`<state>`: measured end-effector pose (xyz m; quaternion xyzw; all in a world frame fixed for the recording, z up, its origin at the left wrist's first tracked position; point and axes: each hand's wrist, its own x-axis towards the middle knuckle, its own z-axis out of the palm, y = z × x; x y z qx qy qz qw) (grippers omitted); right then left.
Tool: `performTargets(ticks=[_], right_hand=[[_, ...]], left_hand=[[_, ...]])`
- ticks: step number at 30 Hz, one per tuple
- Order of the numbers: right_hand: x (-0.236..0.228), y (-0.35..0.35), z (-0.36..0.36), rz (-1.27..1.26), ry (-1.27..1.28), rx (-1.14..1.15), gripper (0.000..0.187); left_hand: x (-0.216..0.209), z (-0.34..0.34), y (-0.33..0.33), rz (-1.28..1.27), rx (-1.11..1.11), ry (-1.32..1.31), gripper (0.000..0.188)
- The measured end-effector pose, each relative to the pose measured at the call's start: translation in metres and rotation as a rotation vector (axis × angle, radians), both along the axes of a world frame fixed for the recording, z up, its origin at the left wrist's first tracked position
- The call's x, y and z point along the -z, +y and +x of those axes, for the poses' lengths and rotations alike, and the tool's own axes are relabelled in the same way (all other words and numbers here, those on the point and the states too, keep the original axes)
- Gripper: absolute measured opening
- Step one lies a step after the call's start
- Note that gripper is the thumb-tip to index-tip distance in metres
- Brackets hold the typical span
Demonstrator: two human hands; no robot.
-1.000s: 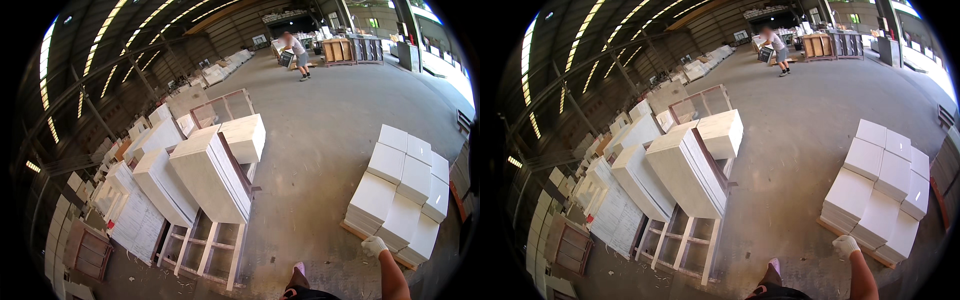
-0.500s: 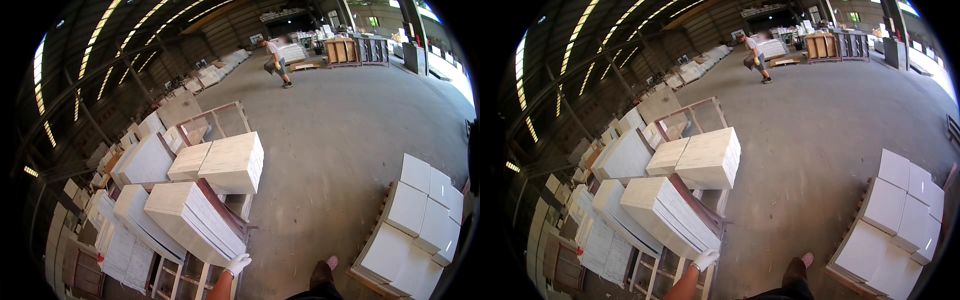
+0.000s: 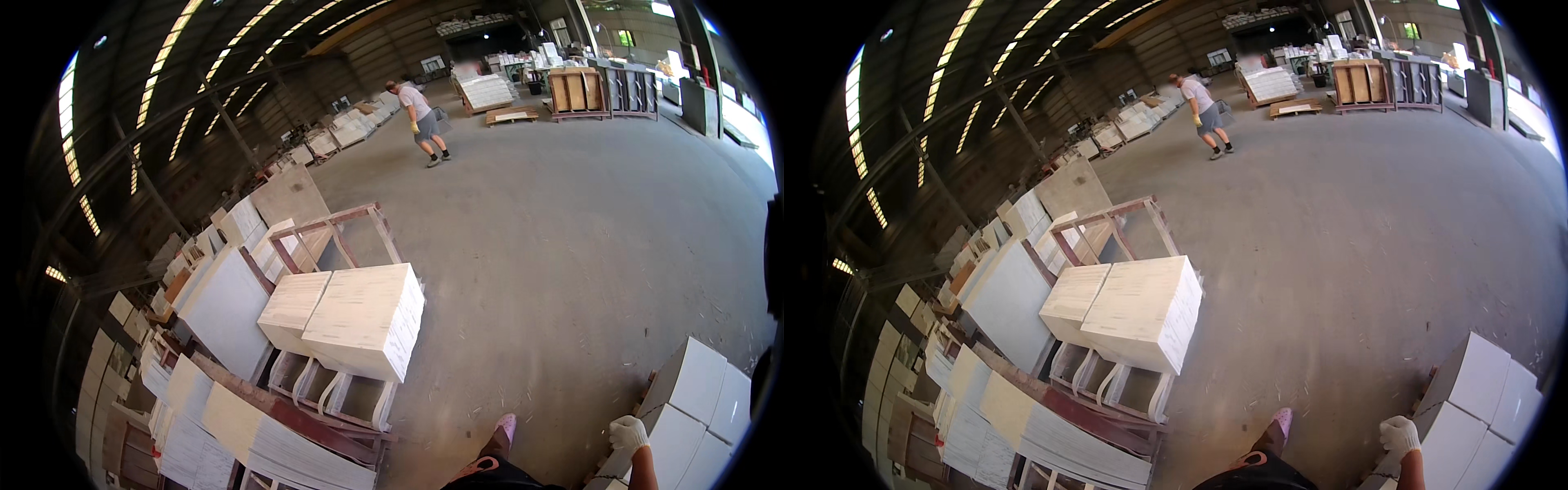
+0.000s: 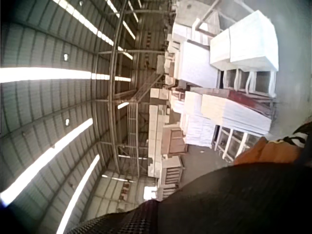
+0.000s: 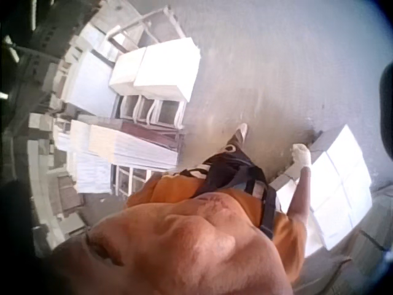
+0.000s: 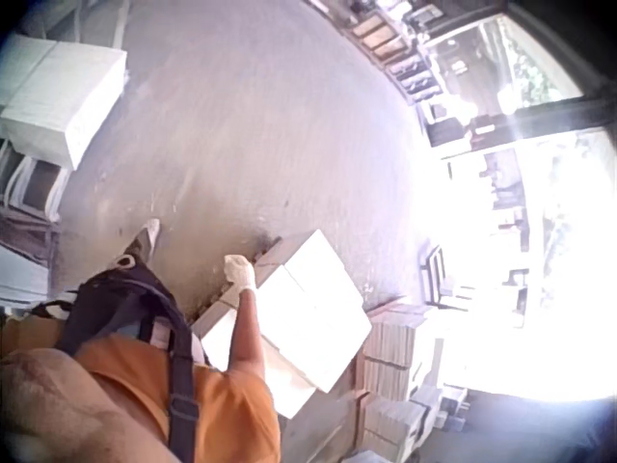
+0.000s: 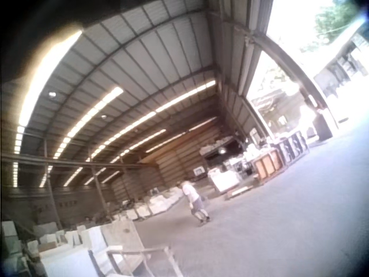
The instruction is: The person places square tiles on the floor in a grid pattern, retrieves additional tiles from a stack, and continues arranging them. Another worker is also seen placing tiles nearby.
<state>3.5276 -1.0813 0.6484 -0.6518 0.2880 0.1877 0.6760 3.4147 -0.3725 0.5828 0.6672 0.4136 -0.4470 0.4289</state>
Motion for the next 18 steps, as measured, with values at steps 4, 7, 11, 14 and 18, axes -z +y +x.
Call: performTargets(ticks=[4, 7, 11, 14, 18], right_hand=[[0.056, -0.057, 0.072, 0.404, 0.028, 0.205, 0.019], [0.170, -0.071, 0.019, 0.073, 0.040, 0.026, 0.015], [0.098, -0.065, 0.059, 0.090, 0.544, 0.259, 0.015], [0.086, -0.081, 0.122, 0.106, 0.551, 0.337, 0.013], [0.097, -0.144, 0.203, 0.113, 0.515, 0.385, 0.012]], left_hand=[[0.013, 0.131, 0.011, 0.052, -0.047, 0.054, 0.036], [0.030, 0.300, -0.003, 0.043, 0.003, -0.029, 0.036], [-0.040, 0.544, -0.144, 0.268, 0.742, -0.711, 0.050], [-0.101, 0.693, -0.267, 0.008, 0.672, -0.818, 0.053], [-0.112, 0.813, -0.388, -0.080, 0.719, -0.908, 0.052]])
